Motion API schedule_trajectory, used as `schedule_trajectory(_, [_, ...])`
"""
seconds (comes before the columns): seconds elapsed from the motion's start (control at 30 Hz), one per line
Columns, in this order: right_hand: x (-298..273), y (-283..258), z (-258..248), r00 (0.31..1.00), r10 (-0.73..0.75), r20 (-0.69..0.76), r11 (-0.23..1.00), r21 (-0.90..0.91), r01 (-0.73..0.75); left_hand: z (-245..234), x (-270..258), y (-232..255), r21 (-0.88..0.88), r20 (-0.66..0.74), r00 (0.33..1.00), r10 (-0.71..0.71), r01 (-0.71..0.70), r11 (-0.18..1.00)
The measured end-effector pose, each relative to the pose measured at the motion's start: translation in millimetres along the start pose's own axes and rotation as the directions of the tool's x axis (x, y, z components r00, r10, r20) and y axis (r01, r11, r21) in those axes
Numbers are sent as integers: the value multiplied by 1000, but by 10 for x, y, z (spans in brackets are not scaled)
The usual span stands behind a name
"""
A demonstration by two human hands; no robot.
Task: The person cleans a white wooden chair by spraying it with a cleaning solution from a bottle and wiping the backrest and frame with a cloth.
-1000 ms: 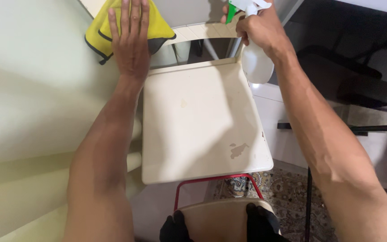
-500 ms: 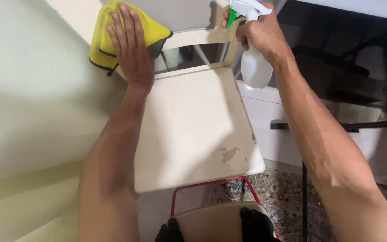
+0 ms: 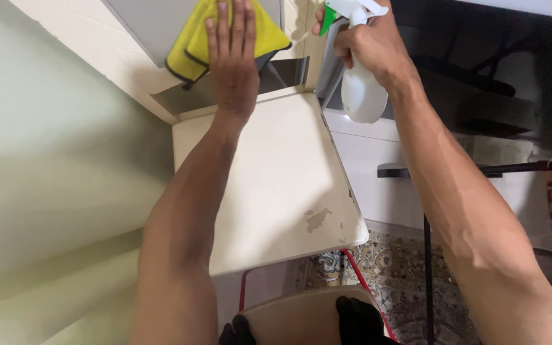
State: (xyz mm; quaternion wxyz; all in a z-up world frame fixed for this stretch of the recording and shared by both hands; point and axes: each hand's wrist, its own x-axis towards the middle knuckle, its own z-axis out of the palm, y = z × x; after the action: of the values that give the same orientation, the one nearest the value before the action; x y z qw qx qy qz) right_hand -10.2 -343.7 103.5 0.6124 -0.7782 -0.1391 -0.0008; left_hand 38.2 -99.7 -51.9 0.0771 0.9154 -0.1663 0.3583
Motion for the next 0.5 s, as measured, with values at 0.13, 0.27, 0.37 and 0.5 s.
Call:
schedule_trajectory(0.13, [31,47,-3,1000,2,-1,998,-57,-2,54,74,196,7,34,998,51,-51,999])
schedule_trajectory(0.27, [144,199,38,976,167,-143,959,-207,-194,-33,151,366,12,186,971,150,-155,988])
schedule_trajectory(0.37, [183,275,54,970,197,-141,958,-184,-221,-123,187,451,-40,177,965,193,-189,981])
schedule_trajectory(0.5, [291,342,124,976,188,-107,965,-164,-204,-230,211,372,52,214,952,218,-234,971])
